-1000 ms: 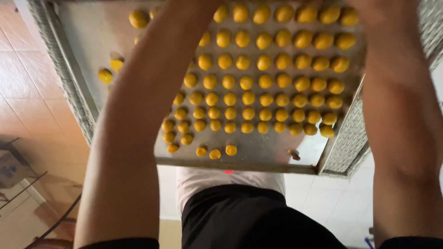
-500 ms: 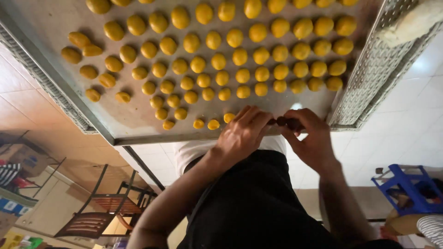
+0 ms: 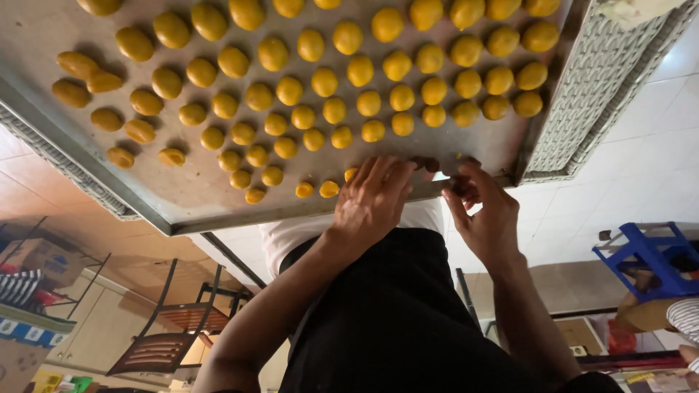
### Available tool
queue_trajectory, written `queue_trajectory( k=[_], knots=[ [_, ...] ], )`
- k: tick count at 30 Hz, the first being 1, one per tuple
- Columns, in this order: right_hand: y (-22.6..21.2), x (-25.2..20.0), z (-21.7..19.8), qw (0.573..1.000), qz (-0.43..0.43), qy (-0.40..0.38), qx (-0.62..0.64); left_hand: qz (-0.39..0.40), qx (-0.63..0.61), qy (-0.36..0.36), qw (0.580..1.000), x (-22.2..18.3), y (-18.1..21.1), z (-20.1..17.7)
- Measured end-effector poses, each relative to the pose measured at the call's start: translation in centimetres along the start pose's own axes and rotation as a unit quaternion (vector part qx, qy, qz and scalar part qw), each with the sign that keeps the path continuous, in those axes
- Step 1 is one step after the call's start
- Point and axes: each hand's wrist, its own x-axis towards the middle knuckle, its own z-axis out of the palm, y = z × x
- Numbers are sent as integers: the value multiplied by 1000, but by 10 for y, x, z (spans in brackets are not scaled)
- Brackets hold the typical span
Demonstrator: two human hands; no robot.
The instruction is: Manually shaping dough into balls, flattening them to add a dark filling, and sealing them back into balls on a baking tray.
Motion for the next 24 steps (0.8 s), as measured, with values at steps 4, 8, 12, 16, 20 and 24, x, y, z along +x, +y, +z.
queue_trajectory(
  k=[4, 8, 12, 16, 20, 24],
  knots=[
    [-11, 7, -8, 1000, -10, -14, -8, -9, -22, 9, 1000, -5, -4, -3],
    [-24, 16, -15, 998, -8, -50, -25, 22, 0, 44, 999, -4, 2, -1],
    [-13, 17, -14, 1000, 8, -22, -16, 50, -31, 103, 993, 5, 23, -10],
    [-40, 35, -22, 996, 9, -47, -75, 47, -165, -62, 983, -37, 25, 1],
    [-10, 38, -13, 994, -65, -35, -81, 72, -239, -76, 965, -50, 14, 16],
    [12, 27, -18, 994, -87, -24, -66, 120, -165, -20, 979, -42, 3, 13]
  ],
)
